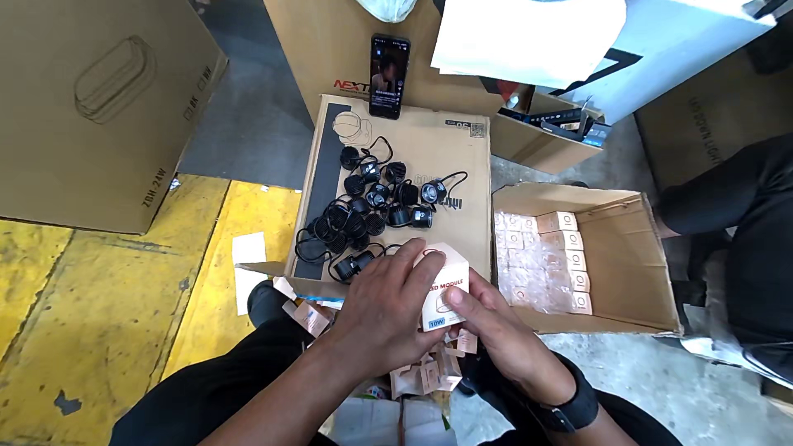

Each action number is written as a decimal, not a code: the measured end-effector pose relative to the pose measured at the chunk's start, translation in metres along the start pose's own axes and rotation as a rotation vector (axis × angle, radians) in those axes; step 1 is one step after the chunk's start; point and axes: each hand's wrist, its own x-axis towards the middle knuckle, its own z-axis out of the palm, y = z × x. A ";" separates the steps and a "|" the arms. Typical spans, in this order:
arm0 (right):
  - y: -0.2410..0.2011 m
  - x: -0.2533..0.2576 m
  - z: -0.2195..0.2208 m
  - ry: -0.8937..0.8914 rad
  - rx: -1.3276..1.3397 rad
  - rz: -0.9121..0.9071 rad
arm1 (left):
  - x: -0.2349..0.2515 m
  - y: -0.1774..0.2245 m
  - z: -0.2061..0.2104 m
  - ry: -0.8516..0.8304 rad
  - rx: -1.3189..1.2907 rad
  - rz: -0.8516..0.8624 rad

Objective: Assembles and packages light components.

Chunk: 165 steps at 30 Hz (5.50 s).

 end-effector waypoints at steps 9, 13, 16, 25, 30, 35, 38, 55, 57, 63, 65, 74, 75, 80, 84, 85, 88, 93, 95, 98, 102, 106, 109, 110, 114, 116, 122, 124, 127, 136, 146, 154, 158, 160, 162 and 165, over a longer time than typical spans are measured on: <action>0.000 0.000 0.000 -0.016 0.008 0.003 | 0.001 0.001 -0.001 0.004 0.011 0.004; 0.000 -0.001 -0.001 -0.009 0.033 -0.011 | 0.002 0.003 -0.001 0.026 -0.012 -0.005; 0.000 0.000 -0.001 -0.004 0.088 -0.038 | 0.003 0.004 -0.003 0.047 -0.031 -0.004; -0.001 0.001 -0.004 0.010 0.121 -0.016 | 0.003 0.000 -0.006 0.030 -0.087 0.024; -0.001 0.000 -0.004 0.003 0.120 -0.013 | 0.004 -0.001 -0.007 0.036 -0.062 0.041; -0.001 0.000 -0.005 0.002 0.108 -0.009 | 0.005 -0.003 -0.008 0.035 -0.067 0.056; -0.001 0.001 -0.005 0.005 0.109 -0.011 | 0.005 -0.003 -0.008 0.039 -0.065 0.059; -0.002 0.000 -0.004 -0.002 0.118 -0.012 | 0.004 -0.002 -0.008 0.055 -0.065 0.057; -0.002 0.000 -0.005 -0.003 0.121 -0.017 | 0.004 -0.001 -0.008 0.057 -0.073 0.048; -0.001 0.000 -0.005 -0.004 0.121 -0.015 | 0.004 0.000 -0.006 0.050 -0.076 0.029; -0.001 0.000 -0.005 -0.010 0.126 -0.014 | 0.004 0.000 -0.006 0.050 -0.071 0.029; 0.000 0.000 -0.004 -0.014 0.122 -0.022 | 0.004 0.000 -0.006 0.055 -0.042 0.020; -0.001 0.000 -0.004 -0.018 0.121 -0.023 | 0.004 0.000 -0.006 0.058 -0.038 0.017; -0.003 -0.001 -0.005 -0.075 0.175 -0.007 | 0.005 -0.001 -0.006 0.048 -0.030 -0.027; -0.004 -0.002 -0.006 -0.098 0.237 -0.019 | 0.006 0.000 -0.007 0.040 -0.026 -0.071; -0.003 -0.003 -0.007 -0.102 0.246 -0.023 | 0.006 0.000 -0.007 0.043 -0.023 -0.071; -0.002 -0.002 -0.008 -0.117 0.274 -0.033 | 0.006 -0.001 -0.006 0.055 -0.021 -0.062; -0.002 -0.002 -0.008 -0.132 0.290 -0.036 | 0.006 0.000 -0.007 0.051 -0.027 -0.063; -0.001 -0.001 -0.008 -0.143 0.291 -0.032 | 0.006 0.000 -0.007 0.043 -0.028 -0.067; -0.001 0.000 -0.008 -0.158 0.298 -0.009 | 0.006 0.001 -0.007 0.033 -0.039 -0.080; -0.001 0.000 -0.007 -0.154 0.289 0.003 | 0.006 0.001 -0.007 0.024 -0.038 -0.083; -0.001 0.000 -0.007 -0.165 0.290 -0.003 | 0.006 0.002 -0.008 0.010 -0.044 -0.096; 0.000 0.000 -0.007 -0.171 0.295 -0.015 | 0.005 0.002 -0.007 0.011 -0.041 -0.094; 0.000 0.000 -0.007 -0.167 0.293 -0.014 | 0.005 0.002 -0.007 0.012 -0.040 -0.093; -0.001 0.000 -0.007 -0.156 0.283 -0.006 | 0.005 0.002 -0.007 0.014 -0.043 -0.093; -0.001 0.000 -0.007 -0.153 0.277 -0.002 | 0.005 0.002 -0.007 0.015 -0.041 -0.093; -0.001 0.000 -0.007 -0.168 0.268 -0.014 | 0.005 0.001 -0.007 0.026 -0.034 -0.090; -0.001 0.000 -0.007 -0.165 0.266 -0.015 | 0.005 0.001 -0.007 0.030 -0.029 -0.090; -0.001 0.000 -0.006 -0.156 0.267 -0.014 | 0.004 0.001 -0.007 0.039 -0.023 -0.091; -0.001 -0.001 -0.006 -0.157 0.273 -0.006 | 0.004 0.000 -0.007 0.042 -0.023 -0.085; -0.001 -0.001 -0.007 -0.159 0.256 -0.016 | 0.003 0.003 -0.007 0.002 -0.036 -0.107; -0.001 -0.001 -0.007 -0.157 0.251 -0.019 | 0.003 0.002 -0.007 0.009 -0.035 -0.096; 0.000 -0.001 -0.006 -0.150 0.242 -0.023 | 0.002 0.002 -0.007 0.010 -0.037 -0.094; -0.001 -0.002 -0.006 -0.141 0.243 -0.020 | 0.002 0.002 -0.006 0.011 -0.035 -0.091; -0.001 -0.001 -0.006 -0.145 0.245 -0.022 | 0.003 0.002 -0.007 0.009 -0.035 -0.090; 0.000 -0.001 -0.006 -0.148 0.247 -0.024 | 0.003 0.003 -0.006 0.012 -0.034 -0.092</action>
